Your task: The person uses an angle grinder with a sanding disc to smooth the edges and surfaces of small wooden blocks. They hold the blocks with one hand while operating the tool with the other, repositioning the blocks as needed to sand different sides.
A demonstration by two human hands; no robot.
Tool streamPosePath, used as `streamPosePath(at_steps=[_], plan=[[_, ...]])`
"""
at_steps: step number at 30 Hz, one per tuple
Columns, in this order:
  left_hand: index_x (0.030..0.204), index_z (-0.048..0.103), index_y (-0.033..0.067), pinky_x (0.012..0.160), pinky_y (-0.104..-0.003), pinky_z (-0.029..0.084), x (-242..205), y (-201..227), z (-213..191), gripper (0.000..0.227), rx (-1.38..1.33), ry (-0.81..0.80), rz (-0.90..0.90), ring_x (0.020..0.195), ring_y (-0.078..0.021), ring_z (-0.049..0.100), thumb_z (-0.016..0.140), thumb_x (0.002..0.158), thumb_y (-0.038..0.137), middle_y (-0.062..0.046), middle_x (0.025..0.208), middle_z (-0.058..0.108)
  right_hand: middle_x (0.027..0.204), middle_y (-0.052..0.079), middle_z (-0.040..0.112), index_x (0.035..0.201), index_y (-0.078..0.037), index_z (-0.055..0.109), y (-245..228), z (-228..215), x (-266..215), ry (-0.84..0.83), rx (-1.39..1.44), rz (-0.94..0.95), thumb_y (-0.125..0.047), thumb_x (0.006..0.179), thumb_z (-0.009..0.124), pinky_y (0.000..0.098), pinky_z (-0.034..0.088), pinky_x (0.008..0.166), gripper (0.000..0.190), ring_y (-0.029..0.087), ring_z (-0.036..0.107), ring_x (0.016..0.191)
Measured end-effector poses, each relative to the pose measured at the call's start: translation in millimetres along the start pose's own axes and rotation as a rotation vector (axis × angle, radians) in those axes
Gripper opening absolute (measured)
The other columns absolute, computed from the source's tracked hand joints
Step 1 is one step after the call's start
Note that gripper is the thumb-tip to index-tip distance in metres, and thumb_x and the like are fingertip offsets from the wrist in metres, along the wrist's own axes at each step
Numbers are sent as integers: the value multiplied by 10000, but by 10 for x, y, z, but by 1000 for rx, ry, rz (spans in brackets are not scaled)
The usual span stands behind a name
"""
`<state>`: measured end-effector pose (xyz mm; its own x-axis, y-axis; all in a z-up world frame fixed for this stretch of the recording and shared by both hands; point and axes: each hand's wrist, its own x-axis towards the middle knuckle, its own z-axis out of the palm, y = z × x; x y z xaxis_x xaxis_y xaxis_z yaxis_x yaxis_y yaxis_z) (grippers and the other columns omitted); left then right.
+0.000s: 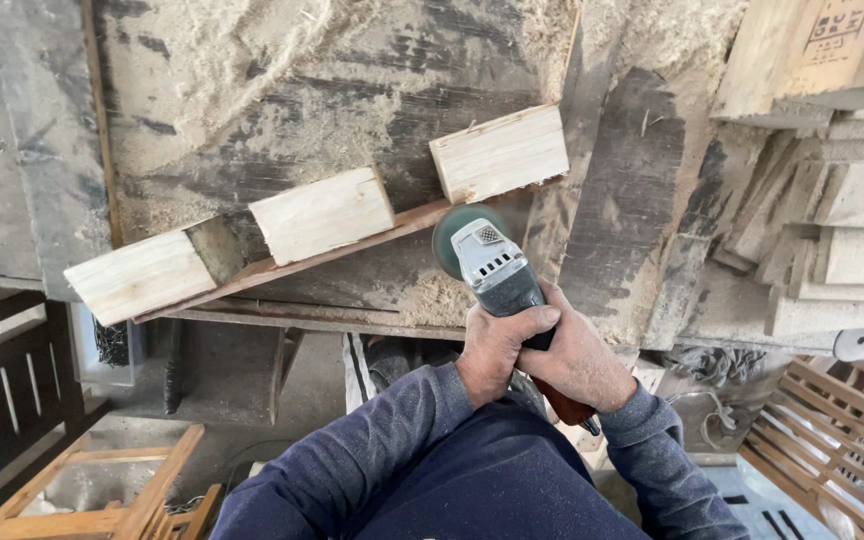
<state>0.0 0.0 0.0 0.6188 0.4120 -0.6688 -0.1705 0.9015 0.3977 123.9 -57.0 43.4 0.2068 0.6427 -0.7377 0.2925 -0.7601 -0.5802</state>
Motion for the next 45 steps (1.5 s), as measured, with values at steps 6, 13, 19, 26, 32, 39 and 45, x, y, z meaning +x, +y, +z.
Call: streamPosePath(at_steps=[6, 13, 19, 26, 32, 39, 45], plan=[[1096, 677, -9, 852, -381, 625, 105, -72, 168, 302, -6, -30, -12, 905, -206, 717, 791, 844, 110, -119, 1008, 715, 1215, 214, 691, 1540, -20, 290, 65, -163, -25, 33, 113, -53, -248, 678, 775, 435, 583, 930, 1015, 326, 722, 1088], [1117, 664, -14, 852, -400, 632, 267, -159, 363, 332, 37, -34, -59, 916, -222, 724, 785, 839, 123, -131, 1021, 719, 1193, 204, 702, 1515, -23, 335, 186, -408, -2, 38, 124, -3, -190, 654, 772, 428, 594, 912, 980, 322, 731, 1063], [1148, 672, -12, 854, -411, 629, 479, -302, 563, 366, 48, -69, -86, 931, -232, 727, 791, 827, 118, -137, 1050, 723, 1216, 205, 694, 1455, -15, 420, 327, -621, 2, 121, 108, -14, -185, 680, 786, 426, 565, 949, 874, 316, 705, 1110], [1141, 688, -12, 860, -412, 625, 731, -474, 705, 373, 113, -81, -89, 940, -240, 727, 803, 815, 129, -151, 1059, 732, 1205, 178, 681, 1468, -26, 414, 523, -814, 42, 163, 189, 14, -122, 654, 732, 417, 556, 949, 879, 295, 684, 1102], [1261, 642, -68, 940, -443, 588, 959, -481, 791, 546, 239, -258, -95, 1032, -293, 698, 798, 837, 239, -190, 1143, 702, 1181, 140, 642, 1377, -3, 455, 653, -715, 54, 361, 408, -117, -85, 717, 693, 386, 565, 899, 706, 233, 647, 1060], [1562, 358, 15, 1071, -455, 463, 164, 60, 367, 983, 875, -316, -20, 1334, -362, 544, 825, 784, 392, -267, 1440, 543, 1017, 123, 650, 1310, -16, 543, 593, -389, 38, 440, 909, -225, -182, 813, 688, 353, 602, 698, 544, 224, 675, 787], [1657, 171, -28, 1179, -443, 450, -235, 245, 220, 1128, 1018, -320, 249, 1418, -398, 530, 783, 834, 444, -309, 1520, 486, 975, 115, 670, 1231, -6, 574, 261, -172, 166, 385, 1330, -265, -276, 881, 658, 391, 605, 689, 450, 234, 681, 795]])
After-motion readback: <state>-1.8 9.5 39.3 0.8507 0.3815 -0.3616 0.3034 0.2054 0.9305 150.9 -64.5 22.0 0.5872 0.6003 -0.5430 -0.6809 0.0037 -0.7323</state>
